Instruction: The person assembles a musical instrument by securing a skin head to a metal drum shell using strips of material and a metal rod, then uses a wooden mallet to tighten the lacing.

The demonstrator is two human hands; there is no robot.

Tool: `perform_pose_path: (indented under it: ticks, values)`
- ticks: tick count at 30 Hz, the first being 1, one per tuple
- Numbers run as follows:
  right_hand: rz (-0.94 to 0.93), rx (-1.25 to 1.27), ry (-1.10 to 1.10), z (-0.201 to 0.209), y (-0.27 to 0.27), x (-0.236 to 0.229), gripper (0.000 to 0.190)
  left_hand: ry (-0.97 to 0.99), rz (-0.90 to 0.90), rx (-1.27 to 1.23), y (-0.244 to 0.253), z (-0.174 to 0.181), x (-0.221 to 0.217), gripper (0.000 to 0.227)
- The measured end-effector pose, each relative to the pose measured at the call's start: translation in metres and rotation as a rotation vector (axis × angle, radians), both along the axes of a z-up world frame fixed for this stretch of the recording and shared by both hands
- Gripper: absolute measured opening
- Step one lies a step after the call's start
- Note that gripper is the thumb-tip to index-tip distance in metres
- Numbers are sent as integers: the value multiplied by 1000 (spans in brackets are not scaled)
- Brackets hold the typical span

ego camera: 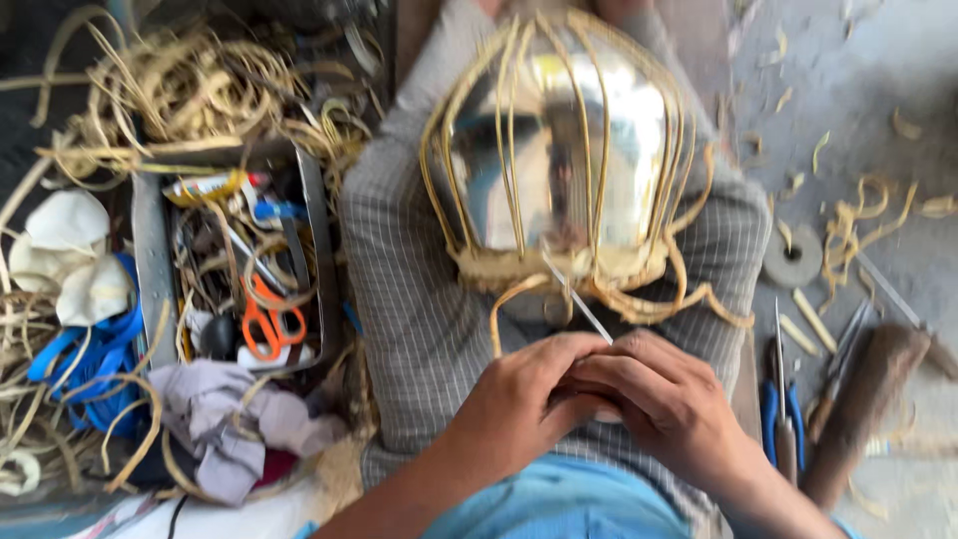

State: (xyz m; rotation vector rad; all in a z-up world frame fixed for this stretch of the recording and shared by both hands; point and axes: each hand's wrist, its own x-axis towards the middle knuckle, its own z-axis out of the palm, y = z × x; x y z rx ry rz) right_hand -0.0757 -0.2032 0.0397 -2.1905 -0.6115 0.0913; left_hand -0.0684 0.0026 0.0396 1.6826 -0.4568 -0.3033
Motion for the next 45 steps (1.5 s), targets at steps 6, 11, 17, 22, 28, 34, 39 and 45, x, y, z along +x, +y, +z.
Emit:
perform_pose_path:
  ticks: [6, 11, 17, 22, 28, 34, 39, 45]
  values:
    - [-352, -3, 241, -22, -22, -34, 18, -272, 94, 181, -4, -25, -4, 23]
    - [-361, -167, 314, -54, -19, -40, 37, -164, 351, 215, -7, -61, 39, 12]
    - [-478, 290, 774, -84, -13, -51, 24, -82, 376, -59, -12, -63, 65, 14]
    - [-415, 533, 746, -105, -7, -38, 24, -58, 414, 17, -18, -51, 87, 8]
    - [-424, 413, 709, -109, -4, -46, 23, 17, 449, -22, -23, -55, 78, 6]
    - [-463, 415, 724, -103, 2, -45, 22, -12, 511, -9, -28, -54, 77, 10]
    - [-471, 294, 672, -99, 5, -45, 21, -18, 517, -26, -31, -57, 76, 11]
    - [-498, 188, 631, -98, 9, -44, 22, -50, 489, 3, -32, -53, 76, 7]
